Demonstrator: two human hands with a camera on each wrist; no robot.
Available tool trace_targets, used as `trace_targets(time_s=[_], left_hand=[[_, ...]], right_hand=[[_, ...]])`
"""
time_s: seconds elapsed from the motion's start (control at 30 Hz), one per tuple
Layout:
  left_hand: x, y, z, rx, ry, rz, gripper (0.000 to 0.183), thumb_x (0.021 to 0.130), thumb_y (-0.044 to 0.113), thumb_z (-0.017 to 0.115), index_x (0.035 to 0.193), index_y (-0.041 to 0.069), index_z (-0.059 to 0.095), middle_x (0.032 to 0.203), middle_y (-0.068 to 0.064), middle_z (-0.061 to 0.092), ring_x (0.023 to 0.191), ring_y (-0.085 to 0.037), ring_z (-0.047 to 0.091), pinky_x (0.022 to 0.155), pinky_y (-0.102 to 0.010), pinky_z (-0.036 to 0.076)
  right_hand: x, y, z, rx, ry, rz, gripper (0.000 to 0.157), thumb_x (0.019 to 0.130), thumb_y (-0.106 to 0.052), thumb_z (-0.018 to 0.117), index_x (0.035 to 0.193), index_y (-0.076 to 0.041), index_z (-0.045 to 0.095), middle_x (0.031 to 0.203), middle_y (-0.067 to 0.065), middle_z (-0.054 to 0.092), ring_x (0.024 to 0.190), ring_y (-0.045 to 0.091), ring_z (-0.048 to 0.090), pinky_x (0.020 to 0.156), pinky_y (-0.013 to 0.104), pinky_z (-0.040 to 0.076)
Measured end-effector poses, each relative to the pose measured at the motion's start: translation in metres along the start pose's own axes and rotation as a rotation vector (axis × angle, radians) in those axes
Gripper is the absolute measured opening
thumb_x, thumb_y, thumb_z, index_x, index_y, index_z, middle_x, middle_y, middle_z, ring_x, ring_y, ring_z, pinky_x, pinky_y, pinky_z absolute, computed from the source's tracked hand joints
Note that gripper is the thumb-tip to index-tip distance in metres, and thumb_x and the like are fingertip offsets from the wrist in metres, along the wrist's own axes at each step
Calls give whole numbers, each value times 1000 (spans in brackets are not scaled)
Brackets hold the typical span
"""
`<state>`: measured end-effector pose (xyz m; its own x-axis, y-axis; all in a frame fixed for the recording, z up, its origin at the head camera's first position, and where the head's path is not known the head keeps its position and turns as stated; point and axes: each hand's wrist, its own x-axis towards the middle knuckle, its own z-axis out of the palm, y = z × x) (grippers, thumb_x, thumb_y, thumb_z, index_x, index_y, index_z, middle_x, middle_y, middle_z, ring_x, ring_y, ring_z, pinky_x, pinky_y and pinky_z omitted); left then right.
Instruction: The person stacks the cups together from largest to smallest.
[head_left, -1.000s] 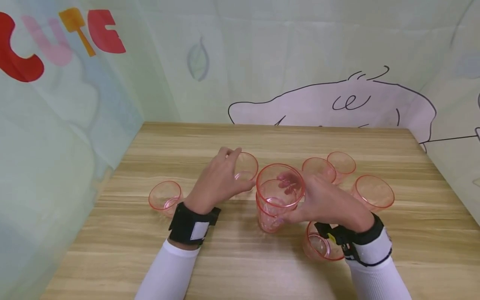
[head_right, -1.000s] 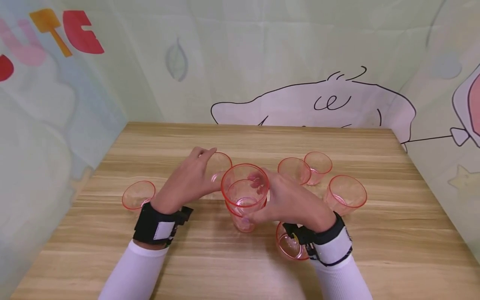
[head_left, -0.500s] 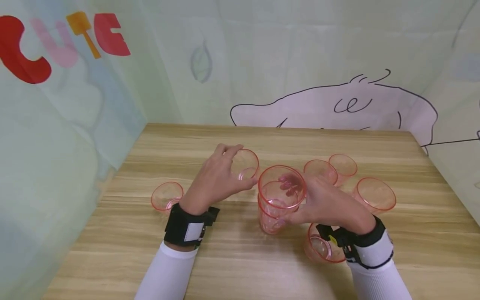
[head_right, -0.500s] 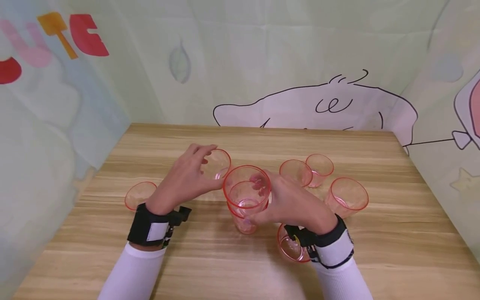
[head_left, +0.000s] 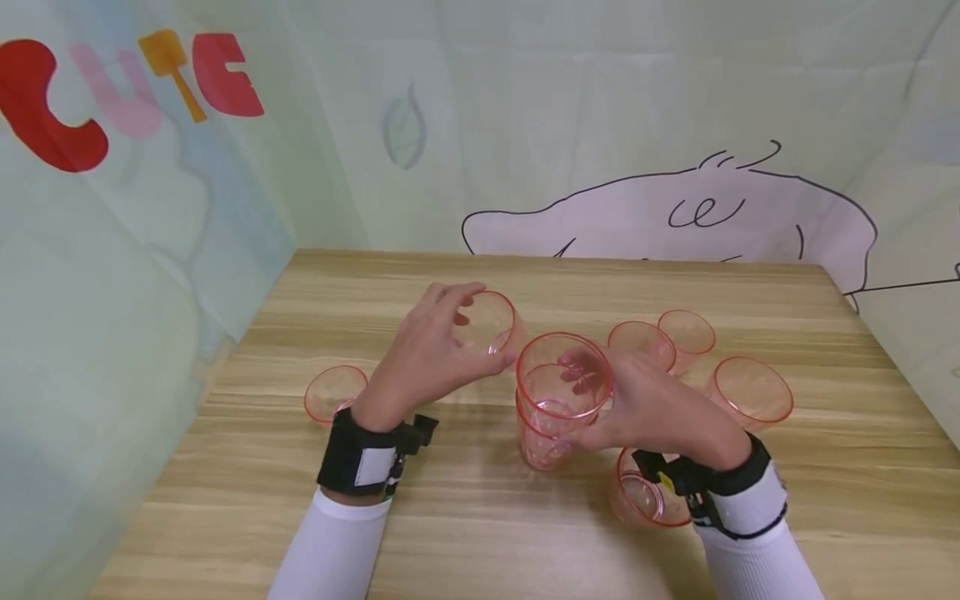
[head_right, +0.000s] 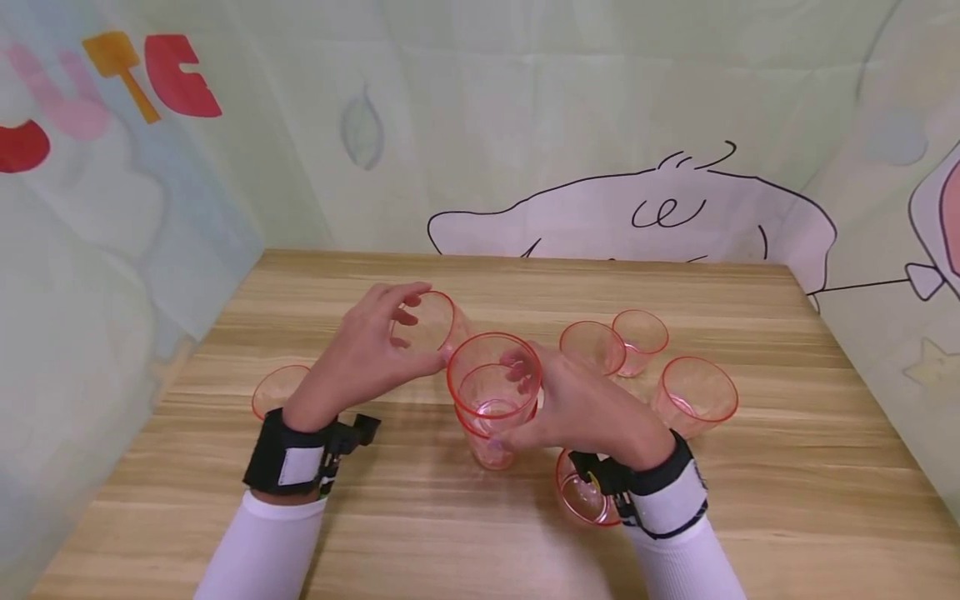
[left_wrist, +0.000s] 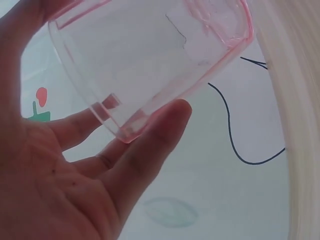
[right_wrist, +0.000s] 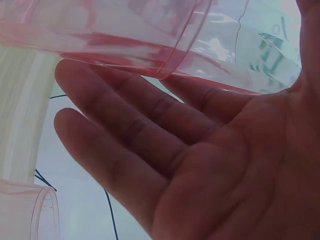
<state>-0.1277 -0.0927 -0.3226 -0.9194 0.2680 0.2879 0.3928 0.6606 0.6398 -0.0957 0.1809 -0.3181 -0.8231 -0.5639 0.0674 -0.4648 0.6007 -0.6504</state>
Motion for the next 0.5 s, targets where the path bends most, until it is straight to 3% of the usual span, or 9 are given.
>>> trace_targets(time_s=[0.5], left_hand=[[-2, 4, -10, -168, 136, 55, 73, 74, 39, 89, 136, 15, 59, 116, -4, 58, 99, -18, 61, 73, -32, 58]], right_hand=[[0, 0, 0, 6, -6, 12, 61, 67, -26, 89, 118, -10, 60, 97, -3, 69, 86, 10, 63, 83, 35, 54]])
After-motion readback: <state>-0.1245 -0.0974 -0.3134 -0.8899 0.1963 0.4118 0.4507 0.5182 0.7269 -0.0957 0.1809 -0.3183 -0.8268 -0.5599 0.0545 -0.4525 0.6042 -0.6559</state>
